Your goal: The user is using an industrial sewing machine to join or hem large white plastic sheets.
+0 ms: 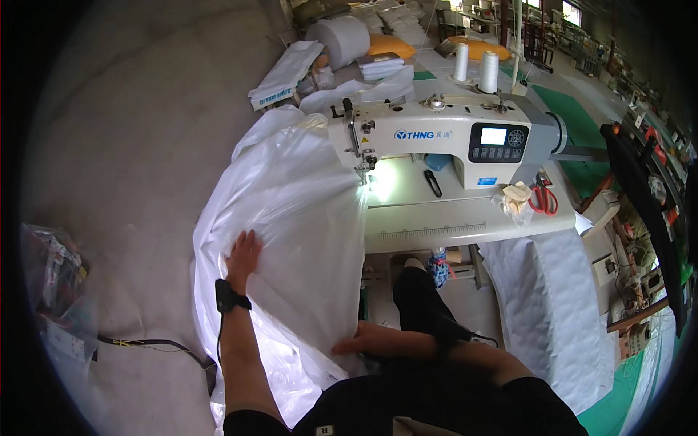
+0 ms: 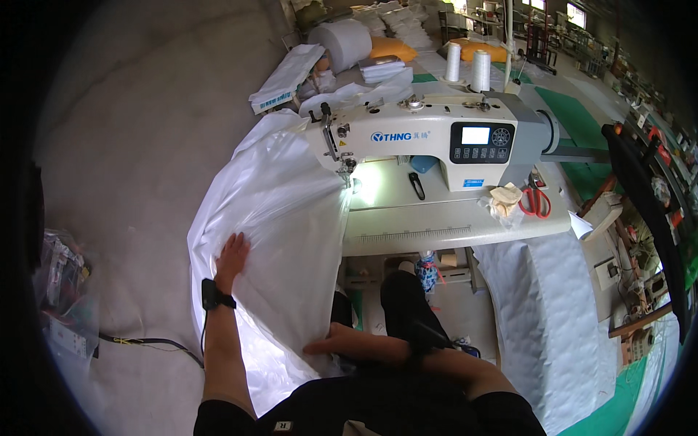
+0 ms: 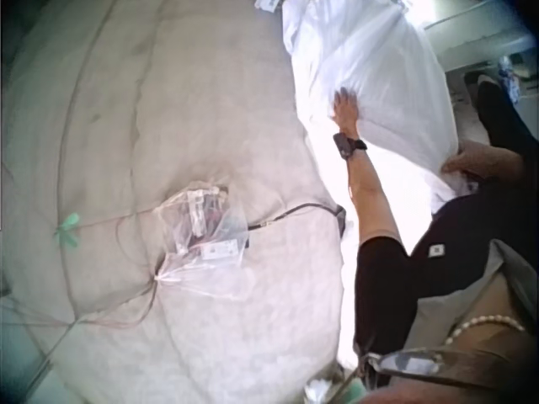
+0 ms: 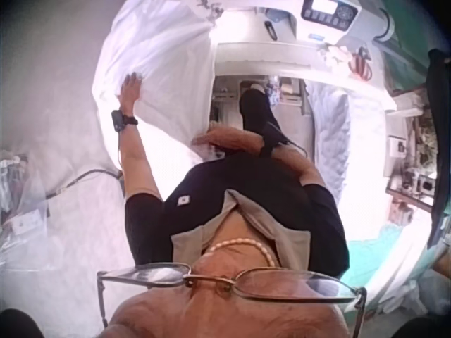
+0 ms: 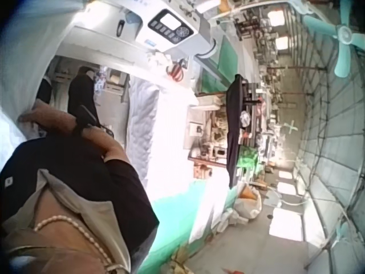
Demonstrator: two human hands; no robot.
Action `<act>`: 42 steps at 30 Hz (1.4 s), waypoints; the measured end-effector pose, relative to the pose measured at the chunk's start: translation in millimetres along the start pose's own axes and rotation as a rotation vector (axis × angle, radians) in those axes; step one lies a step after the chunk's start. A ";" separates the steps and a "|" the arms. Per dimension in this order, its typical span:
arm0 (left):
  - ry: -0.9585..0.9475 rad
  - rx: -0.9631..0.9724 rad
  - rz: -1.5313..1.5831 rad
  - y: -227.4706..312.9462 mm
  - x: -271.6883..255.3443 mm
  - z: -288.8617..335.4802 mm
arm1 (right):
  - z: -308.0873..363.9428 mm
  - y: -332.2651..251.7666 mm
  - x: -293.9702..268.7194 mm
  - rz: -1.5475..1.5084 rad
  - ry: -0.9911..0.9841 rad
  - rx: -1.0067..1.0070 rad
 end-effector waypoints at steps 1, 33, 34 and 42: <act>-0.069 -0.049 -0.038 -14.0 -0.4 -0.6 | 11.6 3.0 4.1 0.124 -0.030 0.094; 0.129 0.638 0.243 260.2 -50.5 177.3 | -56.6 -48.3 -146.3 0.435 0.912 -0.531; 0.129 0.642 0.246 261.7 -55.8 174.8 | -52.7 -49.8 -145.9 0.509 0.977 -0.566; -0.047 0.540 0.482 240.0 -63.9 149.2 | -36.3 -70.5 -117.9 1.009 1.029 -0.335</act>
Point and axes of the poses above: each hand's wrist, its own z-axis away from the middle knuckle, its own x-axis out of the palm, y = z × x, the point moved 6 cm from there along -z, towards the middle knuckle, and after that the axes turned 12 degrees about -z, right-handed, at the moved point
